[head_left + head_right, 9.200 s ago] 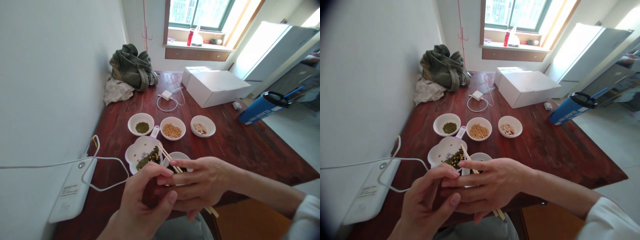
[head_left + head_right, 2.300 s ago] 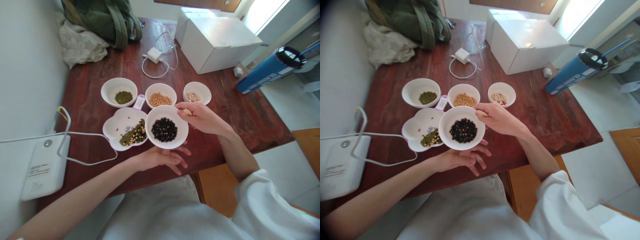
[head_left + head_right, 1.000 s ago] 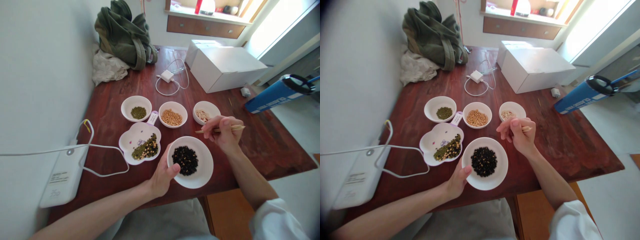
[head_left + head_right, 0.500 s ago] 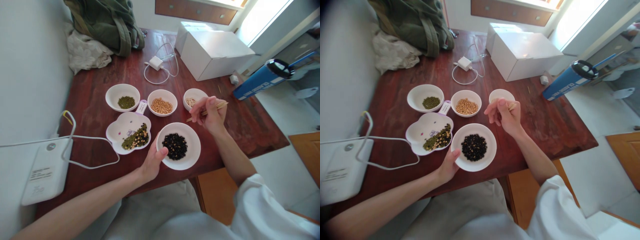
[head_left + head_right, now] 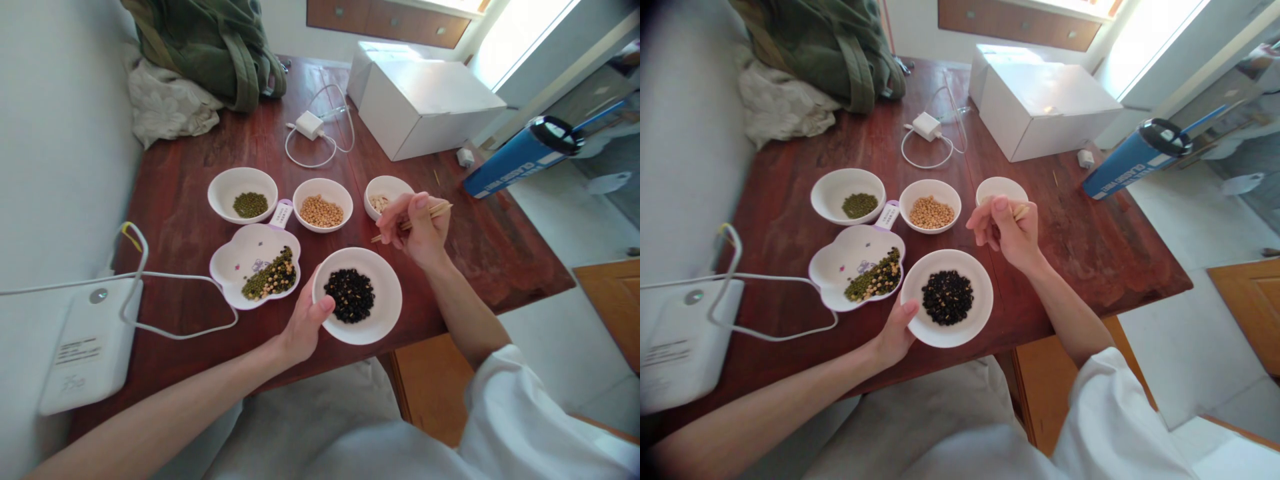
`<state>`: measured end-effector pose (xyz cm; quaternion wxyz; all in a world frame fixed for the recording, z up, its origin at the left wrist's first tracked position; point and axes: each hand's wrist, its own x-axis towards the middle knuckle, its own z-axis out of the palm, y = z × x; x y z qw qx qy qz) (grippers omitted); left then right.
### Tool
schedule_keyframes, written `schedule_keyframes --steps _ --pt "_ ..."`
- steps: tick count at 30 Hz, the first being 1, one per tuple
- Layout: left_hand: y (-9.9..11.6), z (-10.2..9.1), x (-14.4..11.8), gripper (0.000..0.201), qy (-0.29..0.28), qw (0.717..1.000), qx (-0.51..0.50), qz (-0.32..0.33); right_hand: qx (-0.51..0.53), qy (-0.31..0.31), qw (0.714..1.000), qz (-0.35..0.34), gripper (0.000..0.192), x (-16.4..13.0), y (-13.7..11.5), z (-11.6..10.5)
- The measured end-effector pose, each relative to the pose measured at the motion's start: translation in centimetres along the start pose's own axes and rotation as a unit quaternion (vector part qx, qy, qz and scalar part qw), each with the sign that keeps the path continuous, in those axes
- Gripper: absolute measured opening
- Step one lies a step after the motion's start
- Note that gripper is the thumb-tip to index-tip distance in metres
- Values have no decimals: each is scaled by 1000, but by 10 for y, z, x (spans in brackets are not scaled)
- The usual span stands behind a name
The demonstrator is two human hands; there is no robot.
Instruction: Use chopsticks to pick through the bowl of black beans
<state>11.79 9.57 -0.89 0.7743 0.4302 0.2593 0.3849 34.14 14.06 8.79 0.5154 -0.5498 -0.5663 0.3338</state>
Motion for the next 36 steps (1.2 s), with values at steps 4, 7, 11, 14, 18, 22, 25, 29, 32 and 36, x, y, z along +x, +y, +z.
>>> schedule_keyframes --steps 4,7,11,14,18,22,25,29,32,36 --pt "2 1 0 71 -7 1000 -7 2 13 3 1000 -8 67 -1 2 1" --pt "5 2 1 71 -12 1000 -10 4 36 -3 999 -23 61 -2 7 1" --pt "8 4 2 69 -13 1000 -9 11 25 17 999 -27 62 -2 17 1" --pt "8 5 3 69 -3 1000 -6 18 19 18 999 -27 63 -2 21 1" --pt "6 4 3 68 9 1000 -8 9 38 4 998 -42 60 -1 19 1" --pt "4 4 2 70 -5 1000 -27 6 27 7 999 -37 63 -1 19 2" --pt "5 4 2 69 -6 1000 -24 8 32 6 999 -40 63 0 19 2" --pt "6 5 2 70 -5 1000 -17 4 31 8 999 -38 63 0 20 2" --pt "6 5 3 71 -3 1000 -22 6 14 12 1000 -17 65 -1 20 1" --pt "5 5 3 71 -11 1000 -28 5 9 9 1000 -9 66 -1 21 1"
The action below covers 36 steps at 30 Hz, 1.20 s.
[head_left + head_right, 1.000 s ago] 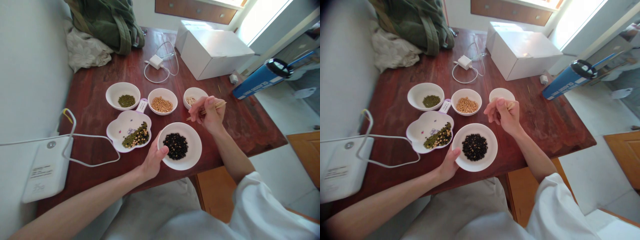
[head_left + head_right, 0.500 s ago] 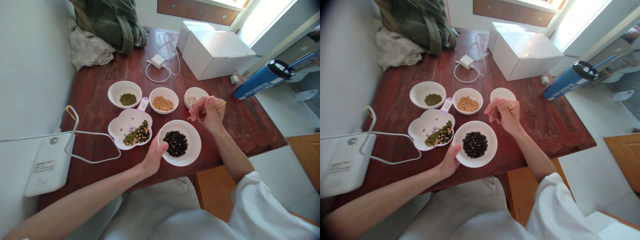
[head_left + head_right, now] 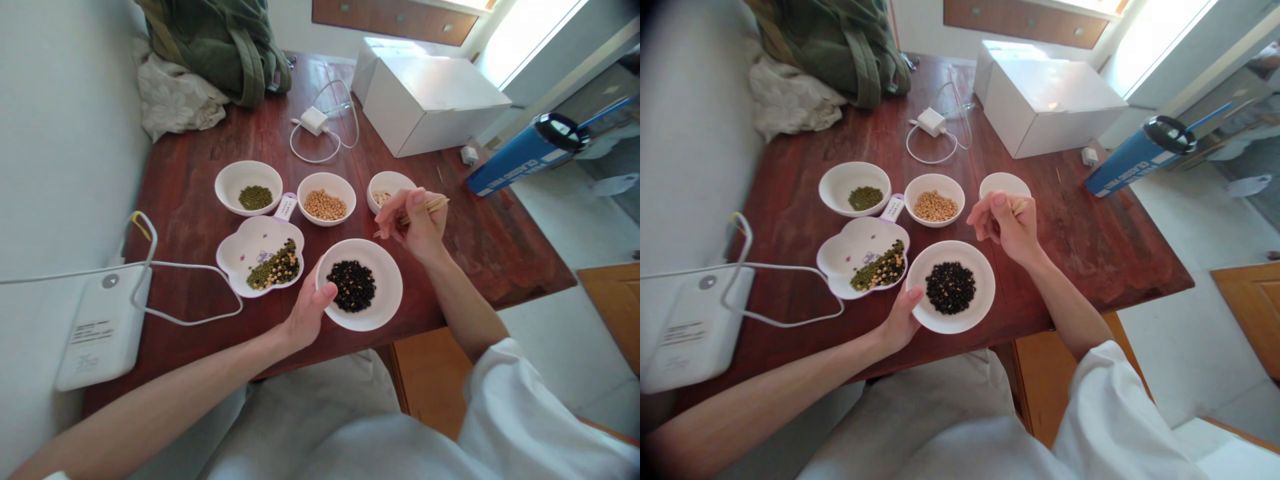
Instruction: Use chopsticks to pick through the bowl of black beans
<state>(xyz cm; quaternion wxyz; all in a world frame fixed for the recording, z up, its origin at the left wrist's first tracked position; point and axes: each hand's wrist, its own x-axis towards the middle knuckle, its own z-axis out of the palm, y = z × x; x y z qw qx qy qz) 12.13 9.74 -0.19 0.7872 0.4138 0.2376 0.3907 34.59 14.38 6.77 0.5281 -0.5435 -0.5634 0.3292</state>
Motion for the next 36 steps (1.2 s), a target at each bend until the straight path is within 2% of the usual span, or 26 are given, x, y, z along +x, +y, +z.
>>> schedule_keyframes --steps 12,16,21,26,36 --pt "2 1 -1 70 -6 1000 10 2 28 -14 999 -33 63 1 -4 1" --pt "2 1 -1 70 -4 1000 10 1 72 -29 995 -64 57 1 -5 2" --pt "3 1 0 70 -16 1000 14 9 56 -20 997 -50 58 1 -4 2" --pt "2 -1 1 69 -24 999 33 24 90 -34 992 -85 60 4 -3 3" --pt "4 -1 1 69 -20 999 43 20 106 -44 989 -97 56 5 0 3"
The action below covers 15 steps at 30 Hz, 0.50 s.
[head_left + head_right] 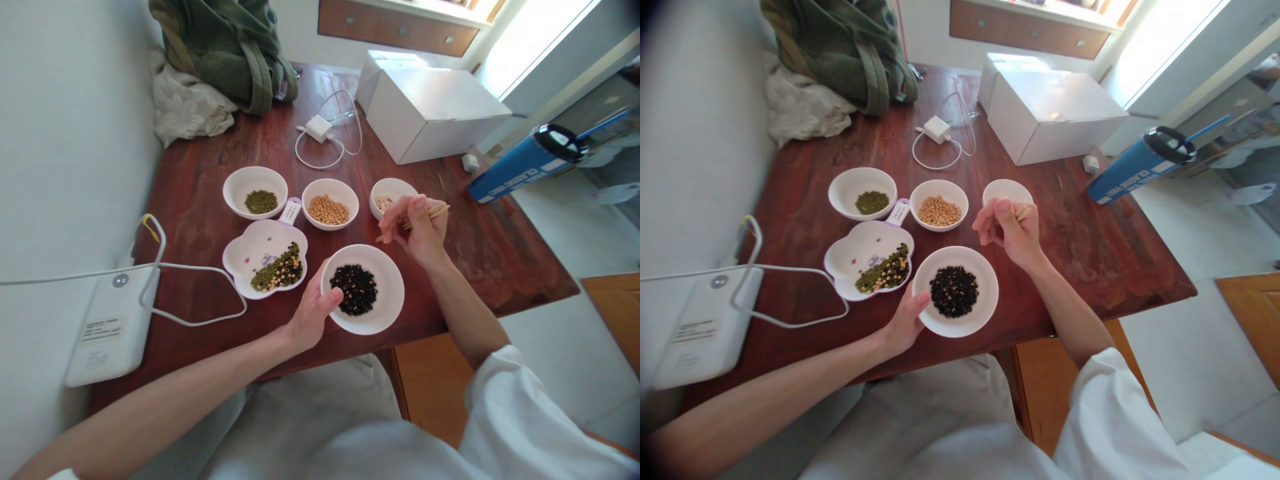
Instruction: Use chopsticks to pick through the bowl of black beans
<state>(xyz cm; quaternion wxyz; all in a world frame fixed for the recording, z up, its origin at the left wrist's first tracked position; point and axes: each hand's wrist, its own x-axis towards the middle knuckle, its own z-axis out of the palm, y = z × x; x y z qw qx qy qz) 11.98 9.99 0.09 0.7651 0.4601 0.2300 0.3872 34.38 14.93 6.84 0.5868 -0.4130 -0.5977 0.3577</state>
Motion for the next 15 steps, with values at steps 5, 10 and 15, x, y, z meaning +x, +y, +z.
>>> schedule_keyframes --steps 5,10,15 --pt "-1 -1 0 71 -5 1000 0 3 -1 2 1000 -2 56 0 0 0" --pt "0 1 0 68 -10 1000 -12 11 -8 14 1000 4 57 -2 4 -1" --pt "3 4 -2 67 -16 999 -25 11 -5 21 1000 14 58 -1 4 -3"
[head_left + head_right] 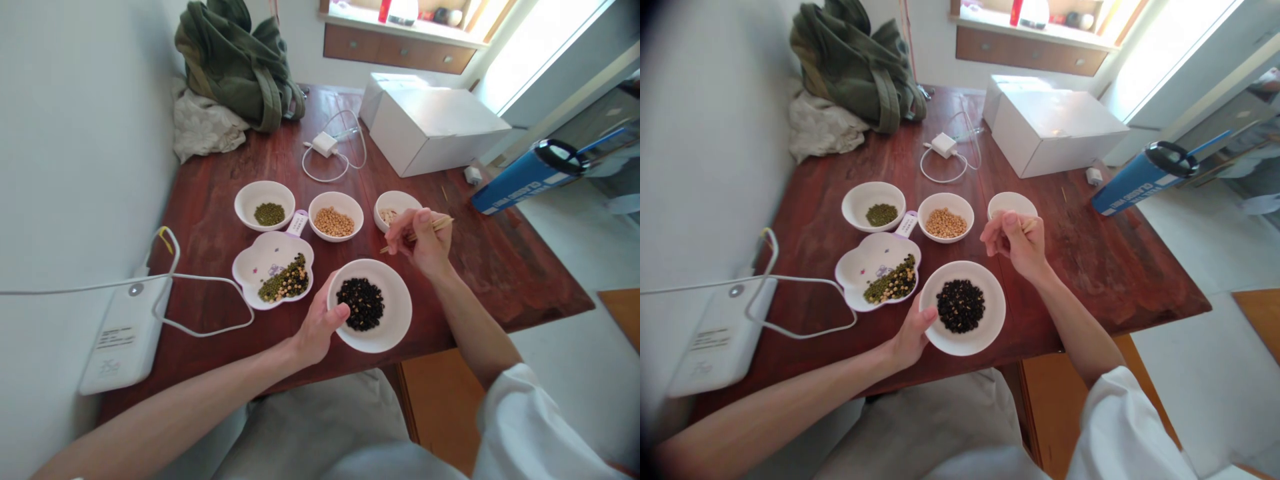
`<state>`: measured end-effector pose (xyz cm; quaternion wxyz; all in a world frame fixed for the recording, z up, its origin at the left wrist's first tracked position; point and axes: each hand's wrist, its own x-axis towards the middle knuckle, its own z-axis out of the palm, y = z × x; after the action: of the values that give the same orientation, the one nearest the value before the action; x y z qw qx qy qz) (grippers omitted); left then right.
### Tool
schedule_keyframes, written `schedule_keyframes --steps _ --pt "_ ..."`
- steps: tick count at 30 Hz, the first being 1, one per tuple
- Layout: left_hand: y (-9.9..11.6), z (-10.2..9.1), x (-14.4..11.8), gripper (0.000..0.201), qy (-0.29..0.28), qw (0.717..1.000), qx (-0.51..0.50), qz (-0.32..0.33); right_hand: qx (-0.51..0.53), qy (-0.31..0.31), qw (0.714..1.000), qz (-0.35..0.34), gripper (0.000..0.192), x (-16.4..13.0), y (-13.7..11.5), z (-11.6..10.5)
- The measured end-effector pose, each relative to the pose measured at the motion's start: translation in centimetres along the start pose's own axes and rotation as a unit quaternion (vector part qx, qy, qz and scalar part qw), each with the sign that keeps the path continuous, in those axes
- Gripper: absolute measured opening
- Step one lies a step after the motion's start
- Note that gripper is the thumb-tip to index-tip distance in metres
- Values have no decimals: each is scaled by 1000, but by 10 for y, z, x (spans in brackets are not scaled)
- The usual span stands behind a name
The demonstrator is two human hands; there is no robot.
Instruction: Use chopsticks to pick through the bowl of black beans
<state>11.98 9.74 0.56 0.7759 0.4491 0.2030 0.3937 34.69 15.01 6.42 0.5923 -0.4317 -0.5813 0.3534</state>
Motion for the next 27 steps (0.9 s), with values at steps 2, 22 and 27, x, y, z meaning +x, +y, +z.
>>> schedule_keyframes --steps 2,22,27 --pt "1 0 -1 69 2 1000 3 -1 3 2 1000 0 58 1 0 0" --pt "-3 -2 0 66 8 1000 9 -1 -25 -1 1000 -6 58 -1 -5 3" --pt "-3 -1 -1 69 21 1000 14 -11 -27 1 1000 8 58 1 -8 4"
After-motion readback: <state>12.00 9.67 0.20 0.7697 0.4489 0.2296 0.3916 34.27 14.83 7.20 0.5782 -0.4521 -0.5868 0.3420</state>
